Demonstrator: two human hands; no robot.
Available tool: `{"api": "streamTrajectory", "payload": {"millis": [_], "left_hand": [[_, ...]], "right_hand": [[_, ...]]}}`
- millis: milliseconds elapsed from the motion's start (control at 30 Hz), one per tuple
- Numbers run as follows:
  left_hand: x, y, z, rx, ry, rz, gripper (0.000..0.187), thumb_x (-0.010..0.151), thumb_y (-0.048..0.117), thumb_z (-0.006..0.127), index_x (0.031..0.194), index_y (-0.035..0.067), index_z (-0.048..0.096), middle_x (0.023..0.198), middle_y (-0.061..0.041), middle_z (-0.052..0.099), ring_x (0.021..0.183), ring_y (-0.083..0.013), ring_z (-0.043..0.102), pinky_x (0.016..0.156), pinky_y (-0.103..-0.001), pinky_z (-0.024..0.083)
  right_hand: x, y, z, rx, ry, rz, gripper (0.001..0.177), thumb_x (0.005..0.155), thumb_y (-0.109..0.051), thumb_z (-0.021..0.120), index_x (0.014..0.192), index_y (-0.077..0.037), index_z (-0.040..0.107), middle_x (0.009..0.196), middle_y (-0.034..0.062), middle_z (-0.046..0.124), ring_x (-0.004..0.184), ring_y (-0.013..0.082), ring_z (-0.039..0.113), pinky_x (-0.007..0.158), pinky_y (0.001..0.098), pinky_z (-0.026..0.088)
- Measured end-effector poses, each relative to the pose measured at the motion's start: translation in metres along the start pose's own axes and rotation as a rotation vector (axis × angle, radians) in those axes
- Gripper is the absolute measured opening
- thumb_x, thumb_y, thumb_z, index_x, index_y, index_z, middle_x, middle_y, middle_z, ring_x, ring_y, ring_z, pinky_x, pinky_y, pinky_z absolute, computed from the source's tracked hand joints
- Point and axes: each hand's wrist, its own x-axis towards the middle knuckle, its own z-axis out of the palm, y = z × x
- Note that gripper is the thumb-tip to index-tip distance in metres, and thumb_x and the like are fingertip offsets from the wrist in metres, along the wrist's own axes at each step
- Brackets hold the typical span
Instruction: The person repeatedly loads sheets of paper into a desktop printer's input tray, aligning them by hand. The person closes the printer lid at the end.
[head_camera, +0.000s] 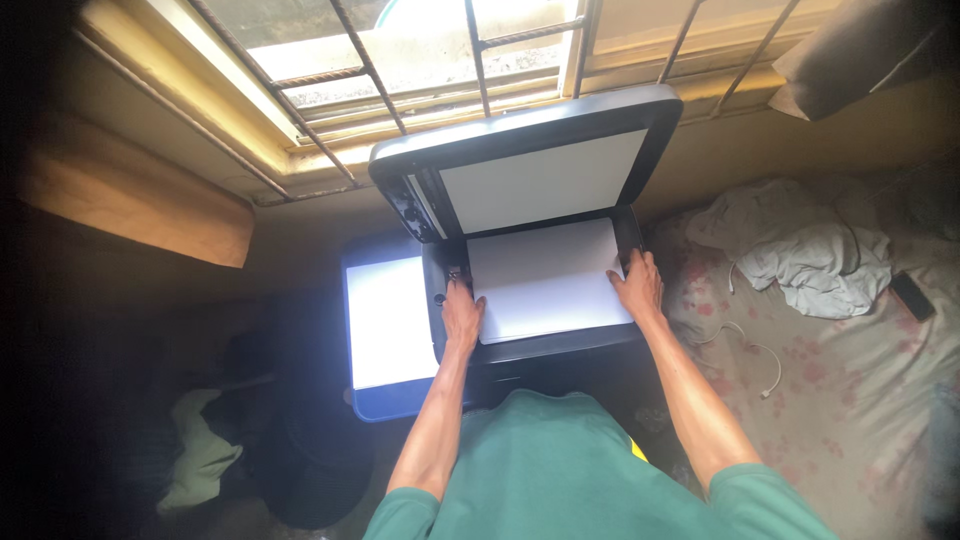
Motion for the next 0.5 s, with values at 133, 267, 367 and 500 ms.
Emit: {"api": "streamTrajectory", "payload": {"millis": [133, 267, 367, 500], "left_hand": [[-0.002, 0.005, -0.004, 0.005, 0.011, 0.018, 0.051, 0.081, 0.010, 0.077, 0.126, 0.002, 0.056, 0.120, -0.022, 0.061, 0.105, -0.0462, 0.063, 0.086, -0.054, 0.050], [-0.002, 0.006, -0.004, 0.012, -0.008, -0.001, 0.052, 0.081, 0.011, 0.078, 0.127, 0.002, 0.055, 0.115, -0.021, 0.062, 0.103, -0.0449, 0.064, 0.085, -0.054, 0.051], [-0.002, 0.007, -0.004, 0.017, -0.027, -0.029, 0.052, 0.081, 0.011, 0.079, 0.127, 0.002, 0.055, 0.112, -0.019, 0.063, 0.102, -0.0429, 0.066, 0.085, -0.052, 0.052], [-0.002, 0.008, -0.004, 0.021, -0.032, -0.048, 0.052, 0.081, 0.011, 0.079, 0.126, 0.002, 0.056, 0.111, -0.018, 0.064, 0.101, -0.0414, 0.066, 0.085, -0.052, 0.052]], "right_hand": [[0.002, -0.004, -0.001, -0.014, -0.016, 0.021, 0.052, 0.083, -0.026, 0.079, 0.124, 0.000, 0.061, 0.114, 0.0204, 0.060, 0.104, 0.0403, 0.064, 0.086, 0.0524, 0.052], [0.002, -0.008, -0.003, -0.014, -0.029, 0.031, 0.051, 0.085, -0.026, 0.078, 0.125, 0.001, 0.063, 0.116, 0.0199, 0.061, 0.106, 0.0398, 0.064, 0.088, 0.0521, 0.052], [0.003, -0.009, 0.001, -0.015, -0.028, 0.045, 0.050, 0.085, -0.025, 0.077, 0.127, -0.001, 0.064, 0.120, 0.0211, 0.061, 0.110, 0.0403, 0.063, 0.090, 0.0527, 0.052], [0.013, -0.011, 0.023, -0.049, 0.016, 0.152, 0.052, 0.083, -0.029, 0.081, 0.123, 0.000, 0.066, 0.127, 0.0232, 0.057, 0.118, 0.0431, 0.058, 0.095, 0.0538, 0.049]]}}
